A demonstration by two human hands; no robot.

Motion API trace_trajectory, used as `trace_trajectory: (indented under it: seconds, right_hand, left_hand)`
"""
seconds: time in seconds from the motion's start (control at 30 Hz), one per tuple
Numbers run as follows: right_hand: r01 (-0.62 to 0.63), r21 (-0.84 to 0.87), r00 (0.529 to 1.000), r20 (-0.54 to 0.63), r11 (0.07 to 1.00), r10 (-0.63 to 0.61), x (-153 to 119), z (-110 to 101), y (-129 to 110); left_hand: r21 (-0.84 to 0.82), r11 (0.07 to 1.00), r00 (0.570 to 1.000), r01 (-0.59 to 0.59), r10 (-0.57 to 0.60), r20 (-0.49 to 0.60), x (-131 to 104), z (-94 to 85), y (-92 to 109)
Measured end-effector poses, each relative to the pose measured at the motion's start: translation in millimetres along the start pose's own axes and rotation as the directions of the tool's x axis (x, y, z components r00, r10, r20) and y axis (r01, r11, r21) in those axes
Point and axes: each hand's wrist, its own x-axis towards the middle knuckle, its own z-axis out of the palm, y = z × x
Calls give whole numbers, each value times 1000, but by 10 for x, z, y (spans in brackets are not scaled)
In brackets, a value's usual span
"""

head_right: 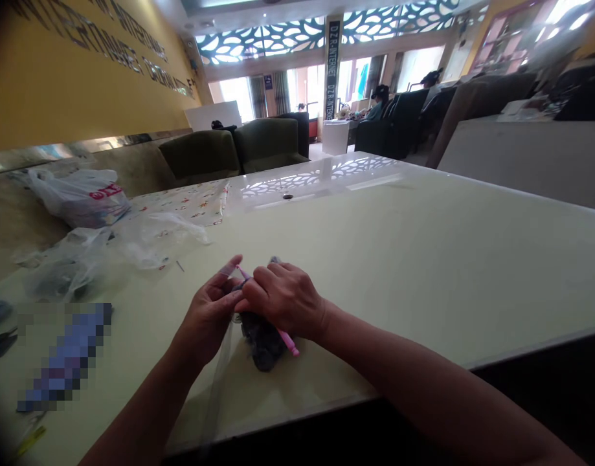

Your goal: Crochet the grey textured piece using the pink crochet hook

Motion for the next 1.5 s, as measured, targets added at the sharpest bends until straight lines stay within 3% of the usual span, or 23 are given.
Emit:
trace_trajectory:
  seconds: [0.07, 0.13, 0.23, 0.4, 0.47, 0.63, 0.7, 0.8, 0.87, 0.97, 1.03, 1.1, 1.17, 1.23, 1.3, 1.4, 1.5]
  right_hand:
    - [29, 39, 999, -26, 999, -28, -1, -25, 12]
    - [83, 115, 996, -38, 990, -79, -1, -43, 53]
    - [91, 255, 996, -14, 963, -90, -4, -45, 127]
    - [-69, 443, 992, 129, 894, 13, -10, -65, 206]
    - [-165, 554, 979, 190, 816, 69, -7, -96, 236]
    - [-410, 757, 912, 345, 509, 223, -7, -129, 263]
    - [-445, 765, 894, 350, 465, 280, -21, -102, 221]
    - [-406, 718, 907, 241, 565, 345, -46, -57, 135]
    - [-395, 692, 905, 179, 604, 387, -57, -47, 98]
    - [-452, 705, 857, 174, 546, 485, -62, -63, 86]
    - [-491, 705, 825, 188, 511, 534, -62, -75, 82]
    - [-509, 705, 808, 192, 494, 557, -63, -76, 65]
    - [-503, 709, 809, 186, 494, 558, -66, -63, 37]
    - [-469, 708, 843, 180, 528, 508, -69, -43, 14]
    - [-382, 686, 907, 148, 619, 395, -71, -26, 13]
    - [-233, 604, 971, 106, 763, 212, -65, -17, 54]
    - [-165, 463, 983, 152, 871, 106, -50, -17, 97]
  left_hand:
    - [-136, 978, 983, 160, -145, 109, 6, -1, 23]
    - [-210, 948, 962, 238, -200, 184, 5, -6, 62]
    - [-254, 947, 971, 199, -155, 184, 8, -33, 122]
    - [-215, 969, 989, 119, -97, 110, 47, -123, 181]
    - [-185, 979, 995, 85, -73, 70, 62, -155, 189]
    - [-88, 996, 1000, 15, -14, 10, 64, -158, 147]
    - [-75, 997, 1000, 9, -7, 27, 49, -127, 105]
    - [-31, 999, 991, 32, -28, 131, 33, -89, 49]
    - [81, 997, 976, 7, -24, 215, 38, -95, 40]
    - [363, 923, 974, -127, 48, 219, 67, -141, 63]
    - [442, 882, 981, -162, 98, 165, 81, -162, 73]
    - [314, 941, 987, -126, 86, 136, 77, -149, 64]
    - [86, 995, 988, -42, 28, 154, 54, -100, 38]
    - [-70, 997, 987, 28, -16, 157, 21, -39, 9]
    - [-122, 992, 992, 40, -25, 123, -10, 5, -12]
    - [-95, 995, 995, 17, -8, 95, -35, 18, -19]
    - [-2, 1000, 997, 11, -11, 71, -42, 21, -11]
